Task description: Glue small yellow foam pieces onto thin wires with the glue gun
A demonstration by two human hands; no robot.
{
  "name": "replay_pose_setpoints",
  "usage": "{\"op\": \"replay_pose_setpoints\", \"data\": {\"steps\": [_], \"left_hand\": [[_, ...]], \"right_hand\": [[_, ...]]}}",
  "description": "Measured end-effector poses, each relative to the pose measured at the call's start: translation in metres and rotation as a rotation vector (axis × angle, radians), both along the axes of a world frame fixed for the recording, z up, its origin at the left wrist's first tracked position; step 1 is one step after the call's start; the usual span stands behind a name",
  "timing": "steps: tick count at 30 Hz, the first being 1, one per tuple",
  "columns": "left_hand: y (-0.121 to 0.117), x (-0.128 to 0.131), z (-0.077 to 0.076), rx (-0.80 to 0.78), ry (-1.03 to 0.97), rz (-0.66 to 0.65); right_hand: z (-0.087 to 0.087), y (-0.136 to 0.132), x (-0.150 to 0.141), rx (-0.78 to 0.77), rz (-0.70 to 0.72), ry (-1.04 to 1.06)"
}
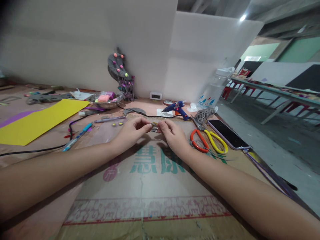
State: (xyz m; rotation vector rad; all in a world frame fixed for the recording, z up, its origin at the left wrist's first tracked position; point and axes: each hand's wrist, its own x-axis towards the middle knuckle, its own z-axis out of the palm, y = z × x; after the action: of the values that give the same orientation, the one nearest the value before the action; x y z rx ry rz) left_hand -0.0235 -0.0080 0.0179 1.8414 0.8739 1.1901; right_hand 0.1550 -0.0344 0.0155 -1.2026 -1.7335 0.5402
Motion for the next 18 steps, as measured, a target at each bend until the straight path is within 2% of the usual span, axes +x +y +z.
{"op": "replay_pose_setpoints", "data": {"steps": [3,8,14,18], "left_hand": [[-0.0011,0.0001,0.0011,-0.013,0.006,-0.012],[-0.0035,0.0001,0.0031,-0.071,0.019,-0.043],[0.0000,0.0001,-0.0013,-0.086,-0.004,-0.120],[0.0023,-0.0004,-0.0035,-0.096,-0.004,-0.121]], "right_hand": [[-0.0007,-0.0001,0.0001,0.026,0.001,0.022],[0.0015,-0.0027,-0.0029,-0.004,-0.043,-0.084],[0.0020,-0.0021,-0.0038,0.025,-0.063,-0.102],[0.0008,-0.0018,-0.0041,0.059,-0.051,-0.137]]}}
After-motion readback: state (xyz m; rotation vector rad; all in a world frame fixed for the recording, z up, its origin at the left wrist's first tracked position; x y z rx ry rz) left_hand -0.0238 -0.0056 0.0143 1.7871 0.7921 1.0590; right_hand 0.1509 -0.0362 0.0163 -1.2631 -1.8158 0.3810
